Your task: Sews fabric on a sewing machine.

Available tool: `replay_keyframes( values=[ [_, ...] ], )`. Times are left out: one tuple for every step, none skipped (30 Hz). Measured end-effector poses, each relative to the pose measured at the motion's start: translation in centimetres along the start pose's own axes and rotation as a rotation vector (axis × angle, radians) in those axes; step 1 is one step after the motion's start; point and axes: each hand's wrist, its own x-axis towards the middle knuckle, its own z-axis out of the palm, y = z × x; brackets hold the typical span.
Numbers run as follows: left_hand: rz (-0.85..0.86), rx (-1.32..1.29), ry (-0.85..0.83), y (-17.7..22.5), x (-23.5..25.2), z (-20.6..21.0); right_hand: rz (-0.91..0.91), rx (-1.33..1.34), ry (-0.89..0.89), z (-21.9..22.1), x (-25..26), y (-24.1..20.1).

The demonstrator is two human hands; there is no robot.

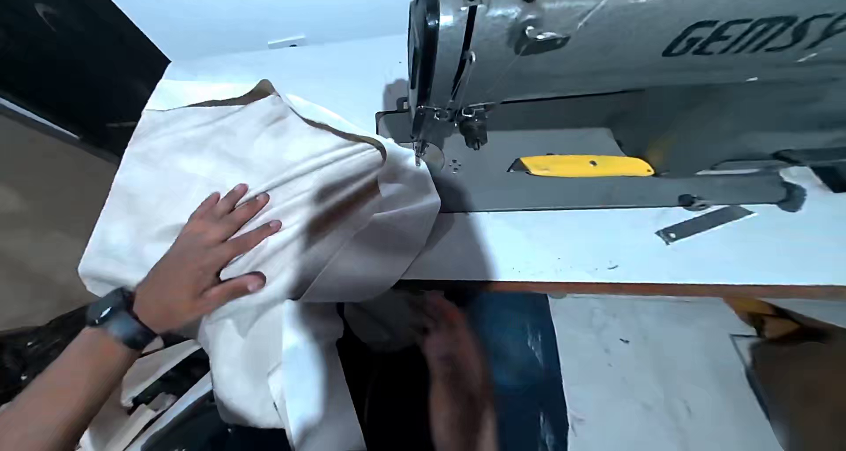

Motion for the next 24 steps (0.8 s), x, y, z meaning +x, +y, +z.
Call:
replay_keyframes(
  values=[
    [-0.048,0.03,-0.019,1.4,-0.8,0.2,0.094,0.038,-0.047,2.1,-0.3,0.9],
    [-0.092,0.045,-0.022,3.1,-1.4,0.4,0.165,0.059,-0.113,3.6,-0.5,1.5],
    [-0.133,0.05,-0.021,4.9,-1.9,0.6,0.215,0.076,-0.162,4.9,-0.8,1.8],
    [-0.168,0.038,-0.024,6.8,-2.1,0.8,0.253,0.096,-0.196,5.8,-1.0,1.6],
    [-0.191,0.025,-0.025,8.4,-2.4,0.9,0.265,0.091,-0.214,6.3,-1.3,1.0],
    [-0.196,0.003,-0.024,9.8,-2.6,1.0,0.237,0.051,-0.231,6.5,-1.6,-0.1],
    [-0.187,-0.03,-0.025,10.8,-2.9,0.8,0.177,-0.022,-0.239,6.4,-2.2,-1.4],
    [-0.178,-0.069,-0.028,11.5,-3.2,0.3,0.097,-0.064,-0.245,6.3,-2.7,-2.5],
    [-0.174,-0.106,-0.026,11.7,-3.4,-0.3,0.03,-0.046,-0.256,6.0,-3.1,-3.5],
    [-0.182,-0.154,-0.01,11.4,-3.5,-1.1,-0.01,0.014,-0.261,5.8,-3.4,-4.2],
    [-0.204,-0.22,0.02,10.5,-3.3,-2.0,-0.025,0.09,-0.264,5.8,-3.6,-4.9],
    [-0.24,-0.293,0.052,9.1,-2.8,-2.8,-0.013,0.177,-0.259,6.1,-3.7,-5.5],
    [-0.287,-0.338,0.054,7.1,-2.1,-3.3,0.023,0.276,-0.246,6.8,-3.7,-6.1],
    [-0.308,-0.329,0.021,4.7,-1.2,-3.4,0.055,0.373,-0.241,7.7,-3.8,-6.7],
    [-0.287,-0.261,-0.017,1.8,-0.2,-3.0,0.074,0.446,-0.229,9.0,-3.8,-7.5],
    [-0.226,-0.166,-0.037,-1.0,1.0,-2.5,0.08,0.504,-0.217,10.5,-3.9,-8.5],
    [-0.178,-0.085,-0.047,-3.3,2.1,-2.4,0.086,0.553,-0.194,12.1,-3.8,-9.4],
    [-0.16,-0.06,-0.052,-4.5,3.3,-3.0,0.083,0.606,-0.178,13.8,-3.7,-10.1],
    [-0.171,-0.092,-0.047,-4.6,4.4,-4.1,0.071,0.651,-0.18,15.4,-3.4,-10.5],
    [-0.192,-0.141,-0.013,-4.5,5.4,-5.1,0.058,0.68,-0.218,16.5,-3.2,-10.3],
    [-0.211,-0.172,0.065,-4.9,6.2,-5.3,0.066,0.675,-0.277,17.1,-3.1,-9.5],
    [-0.237,-0.178,0.167,-5.6,6.6,-5.0,0.101,0.596,-0.347,17.0,-3.3,-7.9],
    [-0.259,-0.206,0.261,-4.9,6.7,-4.9,0.162,0.437,-0.422,16.1,-3.6,-6.0],
    [-0.272,-0.248,0.311,-2.9,6.6,-5.0,0.224,0.202,-0.495,14.7,-3.9,-3.9]
  ],
)
